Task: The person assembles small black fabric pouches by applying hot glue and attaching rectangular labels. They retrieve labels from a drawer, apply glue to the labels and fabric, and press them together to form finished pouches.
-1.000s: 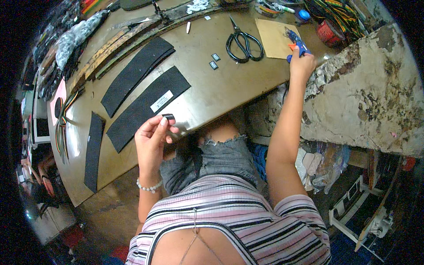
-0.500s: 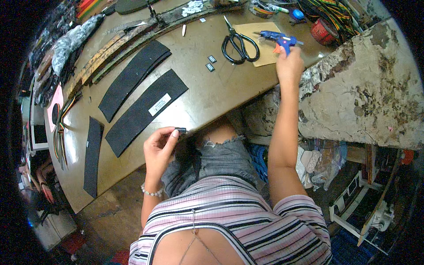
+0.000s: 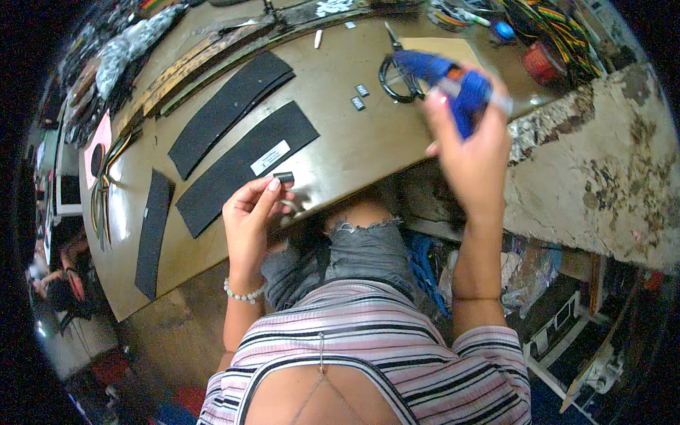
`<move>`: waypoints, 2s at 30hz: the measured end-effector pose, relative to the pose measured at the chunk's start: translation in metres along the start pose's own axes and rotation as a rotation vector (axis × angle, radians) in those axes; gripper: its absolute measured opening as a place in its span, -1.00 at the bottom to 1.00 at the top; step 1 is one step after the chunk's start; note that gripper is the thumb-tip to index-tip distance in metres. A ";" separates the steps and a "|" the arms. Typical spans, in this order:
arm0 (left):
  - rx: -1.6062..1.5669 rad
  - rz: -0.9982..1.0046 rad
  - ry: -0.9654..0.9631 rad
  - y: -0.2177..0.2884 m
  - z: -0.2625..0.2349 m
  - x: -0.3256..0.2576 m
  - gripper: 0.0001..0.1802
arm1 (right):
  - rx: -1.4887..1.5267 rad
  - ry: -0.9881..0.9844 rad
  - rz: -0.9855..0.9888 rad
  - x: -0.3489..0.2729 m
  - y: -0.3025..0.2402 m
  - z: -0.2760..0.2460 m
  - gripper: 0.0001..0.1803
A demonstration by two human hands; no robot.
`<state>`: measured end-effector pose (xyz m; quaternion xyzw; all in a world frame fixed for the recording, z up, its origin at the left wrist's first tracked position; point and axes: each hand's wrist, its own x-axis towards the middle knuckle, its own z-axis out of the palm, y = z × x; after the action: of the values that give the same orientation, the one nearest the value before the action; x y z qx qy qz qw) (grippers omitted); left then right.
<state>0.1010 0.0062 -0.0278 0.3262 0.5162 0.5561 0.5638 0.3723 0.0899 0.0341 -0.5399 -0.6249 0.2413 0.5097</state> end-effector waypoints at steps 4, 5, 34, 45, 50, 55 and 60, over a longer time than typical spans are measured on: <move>-0.052 0.063 0.058 0.004 0.002 0.004 -0.78 | -0.013 -0.306 -0.540 -0.057 -0.013 0.036 -0.33; -0.043 0.080 0.076 0.005 0.003 0.005 -0.78 | -0.011 -0.307 -0.574 -0.067 -0.012 0.044 -0.31; -0.141 -0.044 0.025 0.009 0.005 -0.004 -0.81 | -0.490 0.285 0.079 0.048 0.071 0.013 -0.47; -0.498 -0.287 -0.127 0.009 -0.014 -0.022 -0.87 | -0.040 -0.342 -0.967 -0.057 -0.006 0.082 -0.74; -0.516 -0.275 -0.128 0.006 -0.028 -0.032 -0.86 | -0.049 -0.431 -1.070 -0.056 -0.012 0.096 -0.68; -0.273 -0.180 -0.144 0.005 -0.045 -0.041 -0.84 | -0.014 -0.410 -0.992 -0.061 -0.012 0.111 -0.72; 1.422 0.623 0.252 0.020 -0.104 -0.026 -0.63 | 0.181 -0.558 -0.457 -0.069 -0.007 0.121 -0.83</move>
<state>0.0011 -0.0364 -0.0296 0.6729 0.6930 0.2577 -0.0247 0.2536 0.0540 -0.0302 -0.2528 -0.8204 0.3133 0.4061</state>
